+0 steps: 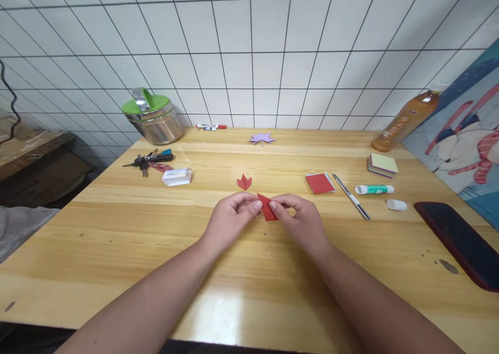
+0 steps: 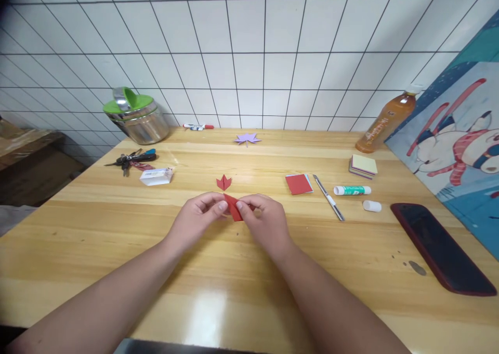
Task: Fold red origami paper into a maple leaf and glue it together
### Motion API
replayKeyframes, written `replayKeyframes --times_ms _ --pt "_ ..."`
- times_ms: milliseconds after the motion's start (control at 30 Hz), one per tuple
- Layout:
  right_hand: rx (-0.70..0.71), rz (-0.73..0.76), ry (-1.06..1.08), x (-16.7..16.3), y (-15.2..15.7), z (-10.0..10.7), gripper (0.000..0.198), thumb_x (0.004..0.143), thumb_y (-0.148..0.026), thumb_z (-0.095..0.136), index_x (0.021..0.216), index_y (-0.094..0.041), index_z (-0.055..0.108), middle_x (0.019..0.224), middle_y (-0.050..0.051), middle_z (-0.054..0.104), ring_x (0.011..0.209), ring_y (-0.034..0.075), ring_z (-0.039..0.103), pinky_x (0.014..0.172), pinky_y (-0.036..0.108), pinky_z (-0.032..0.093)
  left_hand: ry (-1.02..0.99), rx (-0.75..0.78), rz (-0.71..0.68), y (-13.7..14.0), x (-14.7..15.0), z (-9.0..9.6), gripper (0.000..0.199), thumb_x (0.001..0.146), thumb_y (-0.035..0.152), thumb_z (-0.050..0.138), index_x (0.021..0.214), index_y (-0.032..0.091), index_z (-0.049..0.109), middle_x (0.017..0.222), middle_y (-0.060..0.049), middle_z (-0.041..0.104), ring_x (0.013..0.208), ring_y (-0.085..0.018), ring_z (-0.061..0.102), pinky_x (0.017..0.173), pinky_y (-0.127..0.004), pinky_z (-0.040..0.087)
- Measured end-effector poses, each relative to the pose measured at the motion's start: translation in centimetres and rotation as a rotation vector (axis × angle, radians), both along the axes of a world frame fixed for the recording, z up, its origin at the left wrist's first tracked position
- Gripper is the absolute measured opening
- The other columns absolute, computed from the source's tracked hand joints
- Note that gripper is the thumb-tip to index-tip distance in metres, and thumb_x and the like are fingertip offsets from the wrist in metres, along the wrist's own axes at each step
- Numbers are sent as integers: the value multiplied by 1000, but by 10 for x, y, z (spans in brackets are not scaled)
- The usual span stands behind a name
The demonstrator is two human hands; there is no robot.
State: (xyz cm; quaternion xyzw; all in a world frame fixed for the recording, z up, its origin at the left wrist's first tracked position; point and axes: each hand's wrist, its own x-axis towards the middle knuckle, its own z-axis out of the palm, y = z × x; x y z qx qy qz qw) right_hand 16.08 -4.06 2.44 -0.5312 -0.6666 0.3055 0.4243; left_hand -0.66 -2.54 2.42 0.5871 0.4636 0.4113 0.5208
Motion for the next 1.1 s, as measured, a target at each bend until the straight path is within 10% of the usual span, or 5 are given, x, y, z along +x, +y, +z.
replayKeyframes --times_ms 300,1100 --pt "-13 -49 111 0 1 0 22 81 -31 58 99 -23 69 94 5 67 84 17 61 75 30 48 99 90 10 -2 4 -9 21 79 34 60 84 17 71 81 -4 73 75 -18 65 71 -27 50" --pt "-370 28 551 -1 6 -1 14 62 -31 73 66 -18 70 76 3 71 73 15 64 73 28 51 314 165 -179 -7 3 -9 31 84 38 51 64 17 63 61 2 58 61 -13 53 60 -22 41"
